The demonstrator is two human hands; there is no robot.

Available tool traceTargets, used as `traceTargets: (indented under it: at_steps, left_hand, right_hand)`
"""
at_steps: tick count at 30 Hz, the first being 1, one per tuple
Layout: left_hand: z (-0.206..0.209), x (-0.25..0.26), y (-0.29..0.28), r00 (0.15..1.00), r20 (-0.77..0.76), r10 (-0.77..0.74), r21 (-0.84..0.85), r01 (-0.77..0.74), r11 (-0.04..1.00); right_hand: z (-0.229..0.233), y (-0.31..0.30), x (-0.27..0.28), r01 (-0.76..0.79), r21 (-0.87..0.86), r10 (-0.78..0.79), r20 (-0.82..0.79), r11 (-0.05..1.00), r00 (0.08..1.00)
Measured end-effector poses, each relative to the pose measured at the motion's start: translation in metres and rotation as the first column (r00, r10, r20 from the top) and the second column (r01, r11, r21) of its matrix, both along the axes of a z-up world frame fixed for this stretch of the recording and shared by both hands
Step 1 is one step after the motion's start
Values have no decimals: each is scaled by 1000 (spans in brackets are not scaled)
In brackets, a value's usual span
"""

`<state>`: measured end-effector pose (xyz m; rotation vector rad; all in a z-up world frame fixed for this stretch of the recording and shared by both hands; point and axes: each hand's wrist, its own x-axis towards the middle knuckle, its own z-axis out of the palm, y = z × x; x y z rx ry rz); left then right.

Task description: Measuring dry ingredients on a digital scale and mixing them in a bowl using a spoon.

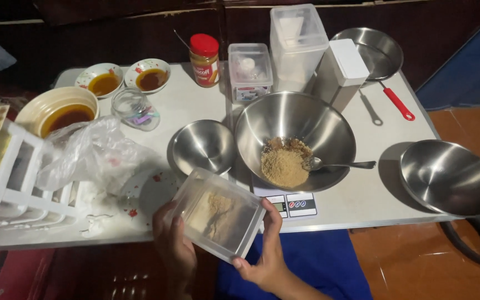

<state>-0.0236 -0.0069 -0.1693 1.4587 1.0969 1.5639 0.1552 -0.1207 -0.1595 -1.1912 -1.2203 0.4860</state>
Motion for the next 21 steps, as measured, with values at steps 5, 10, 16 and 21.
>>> traceTargets:
  at_steps: [5,10,16,21]
  left_hand:
    - [2,5,-2,980,-171,99,56,-90,994]
    - [1,25,-2,976,204,75,41,-85,996]
    - [-12,25,3,904,422,69,-100,-29,995]
    - [17,35,-11,937,325,127,-148,-82,986]
  right_hand:
    - [5,2,2,0,20,0,7,1000,1000]
    - [6,5,4,-18,79,18,1,997,1000]
    - [-8,6,4,2,87,-4,22,996,1000]
    - [-1,2,7,-45,79,47,-15,996,999]
